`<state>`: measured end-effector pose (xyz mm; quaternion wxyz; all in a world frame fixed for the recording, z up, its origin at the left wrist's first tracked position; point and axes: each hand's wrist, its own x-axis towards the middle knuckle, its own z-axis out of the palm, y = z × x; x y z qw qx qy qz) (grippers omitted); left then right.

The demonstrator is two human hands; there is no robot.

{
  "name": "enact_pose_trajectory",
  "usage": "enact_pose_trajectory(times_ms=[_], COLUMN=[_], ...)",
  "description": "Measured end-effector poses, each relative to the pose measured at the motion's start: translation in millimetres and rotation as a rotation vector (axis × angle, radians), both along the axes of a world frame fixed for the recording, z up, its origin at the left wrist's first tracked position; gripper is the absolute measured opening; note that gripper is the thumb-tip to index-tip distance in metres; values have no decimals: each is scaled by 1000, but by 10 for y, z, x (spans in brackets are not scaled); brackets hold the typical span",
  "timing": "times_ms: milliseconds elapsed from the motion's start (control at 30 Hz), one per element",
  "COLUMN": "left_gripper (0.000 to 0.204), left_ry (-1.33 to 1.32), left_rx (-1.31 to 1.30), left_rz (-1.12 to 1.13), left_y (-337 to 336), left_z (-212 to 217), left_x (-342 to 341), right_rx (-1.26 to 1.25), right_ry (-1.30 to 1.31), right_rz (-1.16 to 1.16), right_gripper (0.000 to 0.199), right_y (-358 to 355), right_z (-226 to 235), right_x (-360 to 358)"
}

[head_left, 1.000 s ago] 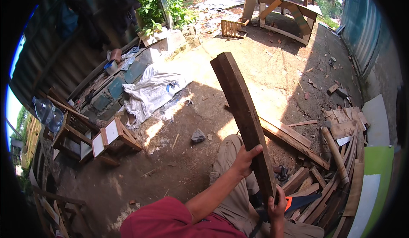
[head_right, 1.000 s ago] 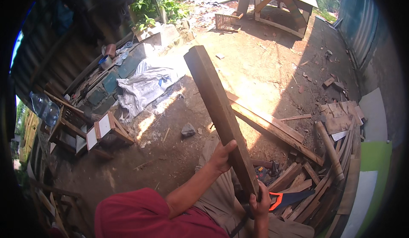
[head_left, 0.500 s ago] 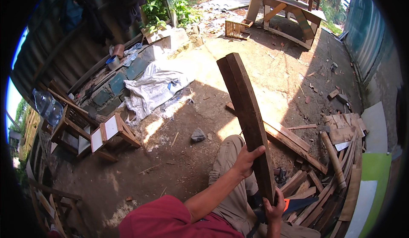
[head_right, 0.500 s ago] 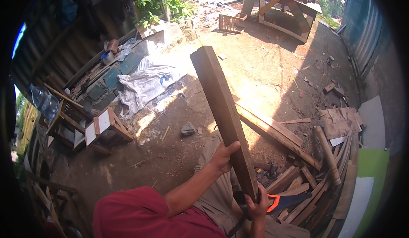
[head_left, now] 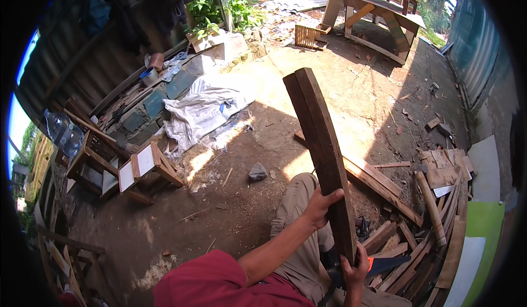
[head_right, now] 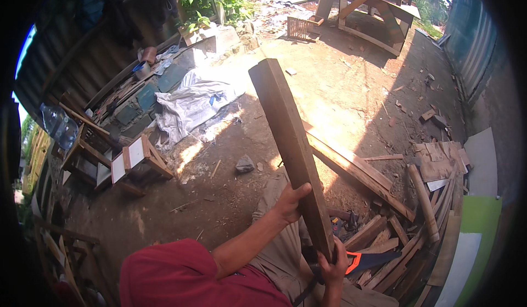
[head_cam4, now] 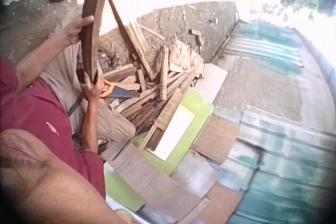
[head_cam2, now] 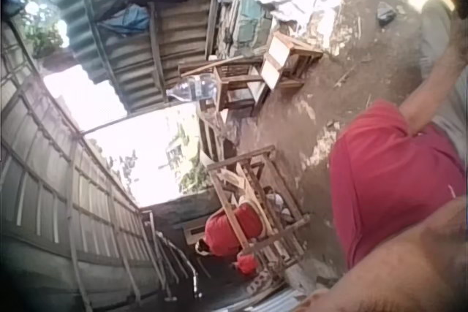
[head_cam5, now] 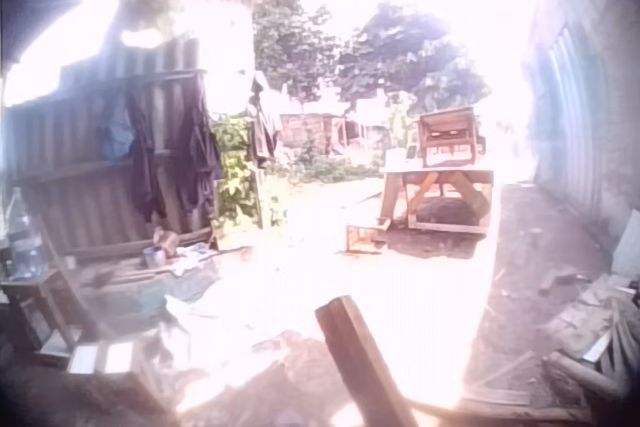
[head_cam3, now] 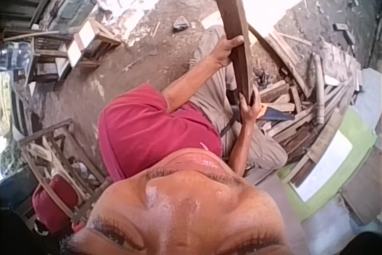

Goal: The person sits on the ground and uses a hand saw to cut a long wooden plank. They repeatedly inspect the plank, reposition it, and make several cuts, then set the saw aside and continue handling the wood.

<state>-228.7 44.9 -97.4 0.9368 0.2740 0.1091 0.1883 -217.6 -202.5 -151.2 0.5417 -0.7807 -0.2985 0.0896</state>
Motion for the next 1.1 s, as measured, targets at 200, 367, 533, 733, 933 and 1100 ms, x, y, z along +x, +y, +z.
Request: enact_pose_trajectory(times_ms=[200, 367, 533, 733, 933, 1100], left_gripper=[39, 43, 51, 53, 51, 52], left_ry=[29, -50, -141, -97, 7, -28], left_rx=[-7, 111, 330, 686, 704, 696], left_rz=[49, 27, 15, 0, -174, -128], left_y=[-45, 3, 149, -32, -219, -276], left_z=[119, 522, 677, 50, -105, -271], left_x=[-43, 100, 370, 360, 275, 320], right_rx=[39, 55, 95, 92, 32, 31], right_ry=[36, 72, -6, 193, 138, 117], right_rz=[58, 119, 144, 174, 188, 164], right_gripper=[57, 60, 61, 58, 66, 67], right_y=[-50, 88, 357, 319, 68, -20], right_z=[-49, 272, 234, -370, -567, -685], right_x=[27, 258, 774, 902, 761, 796])
